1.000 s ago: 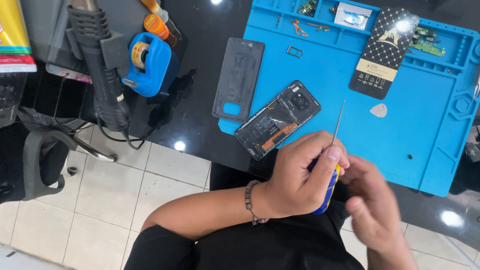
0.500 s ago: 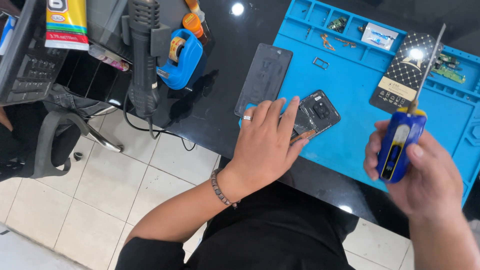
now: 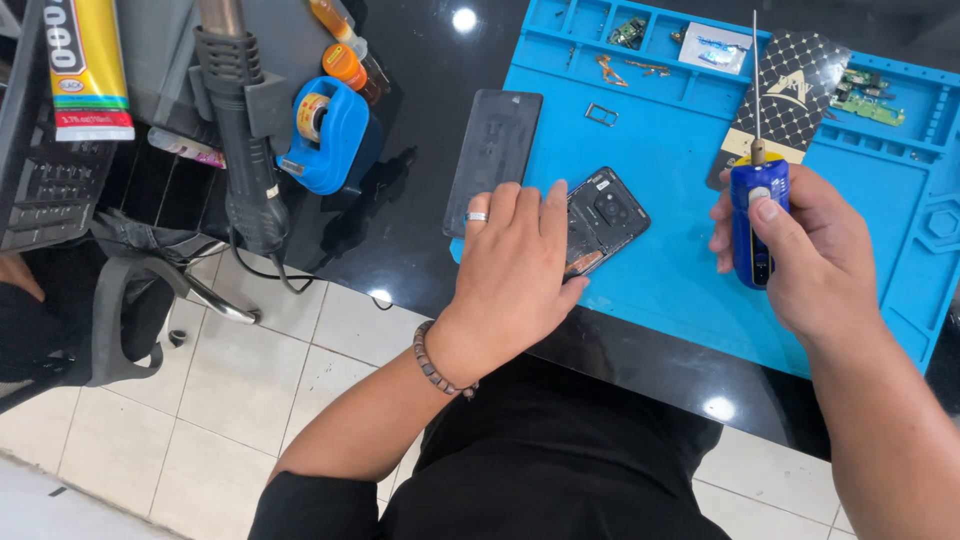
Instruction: The person is disassembling a smartphone by first prying off the back cover and then using a screwdriver to remove the internal screws.
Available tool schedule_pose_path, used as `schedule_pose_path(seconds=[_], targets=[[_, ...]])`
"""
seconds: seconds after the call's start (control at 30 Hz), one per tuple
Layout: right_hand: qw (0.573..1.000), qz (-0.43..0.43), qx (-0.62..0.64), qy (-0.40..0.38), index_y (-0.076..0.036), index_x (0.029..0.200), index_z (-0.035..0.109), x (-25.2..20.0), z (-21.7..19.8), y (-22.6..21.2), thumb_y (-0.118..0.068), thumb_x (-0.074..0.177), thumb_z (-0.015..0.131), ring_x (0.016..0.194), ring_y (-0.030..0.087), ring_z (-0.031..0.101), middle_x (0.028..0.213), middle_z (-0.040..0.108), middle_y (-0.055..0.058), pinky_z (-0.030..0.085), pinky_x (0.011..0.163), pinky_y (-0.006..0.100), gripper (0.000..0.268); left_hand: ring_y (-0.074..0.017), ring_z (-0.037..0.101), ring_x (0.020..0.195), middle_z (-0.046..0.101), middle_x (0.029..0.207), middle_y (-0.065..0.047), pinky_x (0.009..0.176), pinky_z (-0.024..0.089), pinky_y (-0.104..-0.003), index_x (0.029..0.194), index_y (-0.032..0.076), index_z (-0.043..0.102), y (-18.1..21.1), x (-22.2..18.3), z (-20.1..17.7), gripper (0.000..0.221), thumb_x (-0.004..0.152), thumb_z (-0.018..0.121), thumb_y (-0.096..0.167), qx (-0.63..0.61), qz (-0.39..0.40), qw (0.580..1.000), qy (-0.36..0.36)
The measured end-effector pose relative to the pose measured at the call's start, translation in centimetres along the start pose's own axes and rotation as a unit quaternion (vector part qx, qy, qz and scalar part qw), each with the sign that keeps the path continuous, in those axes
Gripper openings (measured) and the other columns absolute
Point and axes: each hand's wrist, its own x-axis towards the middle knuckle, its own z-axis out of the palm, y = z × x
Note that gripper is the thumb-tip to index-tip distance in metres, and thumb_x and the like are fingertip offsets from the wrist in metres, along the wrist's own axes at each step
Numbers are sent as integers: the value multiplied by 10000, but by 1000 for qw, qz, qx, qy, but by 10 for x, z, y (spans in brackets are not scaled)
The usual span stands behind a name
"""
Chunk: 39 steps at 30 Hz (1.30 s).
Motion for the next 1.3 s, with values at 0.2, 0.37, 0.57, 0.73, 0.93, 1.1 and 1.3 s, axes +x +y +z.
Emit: schedule_pose_path(seconds=[0.2,0.37,0.57,0.73,0.93,1.1,1.3], targets=[[1000,7,-9,-20,58,1363,557,0,4,-13,-247,1092,461,754,228,584,976,600,148,512,595,333,420,-304,548,982,560,1045,-98,935,487,-499,1148,54,593,6,12,-6,703,697,939,468,-49,1,998,-36],[1000,11,6,-23,31,1342,528,1,6,-7,-200,1089,468,688,224,572,952,614,158,486,540,333,347,-310,643,749,642,932,-116,540,495,-456,1254,29,460,-2,15,-5,687,808,902,306,-187,11,977,-105],[999,-10,-9,-45,32,1286,545,0,3,-3,-173,1052,536,654,199,574,931,625,146,490,507,304,312,-219,732,854,751,995,-34,683,543,-392,1406,143,427,-13,25,-48,783,784,745,498,-432,-159,856,-237],[993,10,-94,-69,32,1316,549,-1,-1,-7,-164,1036,547,644,201,585,937,656,142,511,525,310,341,-140,760,989,764,1120,11,789,591,-313,1273,126,544,-20,9,-26,454,937,586,427,-557,-205,796,-123],[985,43,-93,-139,3,1058,650,6,-5,-9,-296,1046,495,524,201,547,702,632,123,468,532,318,337,-165,689,1113,706,1219,-34,944,552,-335,1317,86,470,-29,-3,-16,410,999,545,334,-605,-229,758,-87],[974,116,74,-179,10,1254,609,12,-10,2,-484,968,497,541,222,592,893,689,140,461,413,309,582,-126,676,966,697,1110,-49,856,560,-295,1338,47,437,-27,-13,-5,430,1003,578,277,-639,-227,734,-50],[975,115,101,-164,67,1332,579,8,-5,-8,-288,984,498,556,229,553,920,650,184,439,424,304,503,-198,670,1156,678,1252,-116,1036,564,-335,1382,20,449,-19,-16,4,439,1024,588,234,-682,-188,707,16]])
